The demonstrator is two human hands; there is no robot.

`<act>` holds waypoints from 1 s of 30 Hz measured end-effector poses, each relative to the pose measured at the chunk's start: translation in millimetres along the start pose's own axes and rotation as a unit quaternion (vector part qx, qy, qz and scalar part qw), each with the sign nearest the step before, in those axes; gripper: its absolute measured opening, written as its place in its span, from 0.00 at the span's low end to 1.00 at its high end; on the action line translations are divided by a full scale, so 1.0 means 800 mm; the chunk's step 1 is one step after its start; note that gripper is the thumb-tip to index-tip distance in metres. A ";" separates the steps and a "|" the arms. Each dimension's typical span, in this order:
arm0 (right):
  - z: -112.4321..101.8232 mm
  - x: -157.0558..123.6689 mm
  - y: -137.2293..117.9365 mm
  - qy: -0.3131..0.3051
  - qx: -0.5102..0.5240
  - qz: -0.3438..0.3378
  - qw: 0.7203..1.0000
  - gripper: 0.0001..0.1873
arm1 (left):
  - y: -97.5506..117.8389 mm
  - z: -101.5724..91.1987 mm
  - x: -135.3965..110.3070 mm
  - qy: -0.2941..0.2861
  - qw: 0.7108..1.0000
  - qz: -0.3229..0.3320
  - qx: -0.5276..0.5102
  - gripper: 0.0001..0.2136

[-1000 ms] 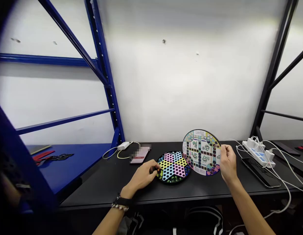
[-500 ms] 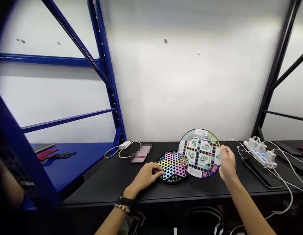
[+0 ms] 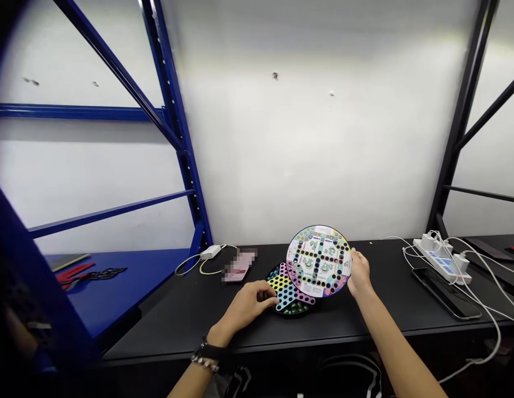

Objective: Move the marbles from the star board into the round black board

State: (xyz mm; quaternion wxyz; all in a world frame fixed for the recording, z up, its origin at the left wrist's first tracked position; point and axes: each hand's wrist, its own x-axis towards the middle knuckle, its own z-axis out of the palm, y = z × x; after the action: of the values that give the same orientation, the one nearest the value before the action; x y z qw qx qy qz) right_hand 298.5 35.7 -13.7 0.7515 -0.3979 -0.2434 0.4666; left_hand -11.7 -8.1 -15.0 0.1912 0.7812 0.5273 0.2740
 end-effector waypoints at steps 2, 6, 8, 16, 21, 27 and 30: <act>0.004 0.004 0.009 -0.007 -0.013 -0.006 1.000 0.18 | 0.003 -0.002 -0.002 0.007 1.000 0.015 0.015 0.10; 0.014 0.010 0.023 -0.006 -0.029 -0.006 1.000 0.19 | -0.001 -0.005 -0.003 -0.012 1.000 0.027 -0.002 0.12; 0.019 0.014 0.029 0.004 -0.027 0.004 1.000 0.18 | -0.006 -0.006 -0.002 0.002 0.999 0.040 -0.020 0.11; 0.020 0.027 0.058 -0.016 -0.124 -0.014 0.992 0.16 | -0.034 -0.018 -0.002 0.063 0.998 -0.019 0.000 0.11; 0.012 0.032 0.068 -0.042 -0.231 -0.077 0.969 0.17 | -0.033 -0.014 -0.003 0.041 0.999 -0.020 -0.010 0.11; 0.016 0.019 0.075 -0.193 -0.522 -0.132 0.820 0.19 | -0.036 -0.014 0.002 0.082 0.995 -0.033 -0.037 0.16; 0.019 0.004 0.078 -0.240 -0.621 -0.131 0.734 0.22 | -0.037 -0.007 0.003 0.063 0.995 -0.051 -0.066 0.20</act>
State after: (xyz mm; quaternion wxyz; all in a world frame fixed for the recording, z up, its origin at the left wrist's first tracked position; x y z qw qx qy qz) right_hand 257.1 59.7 -56.5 0.3067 -0.6152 -0.7012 0.1889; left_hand -35.9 5.7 -27.8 0.2225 0.7201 0.5584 0.3467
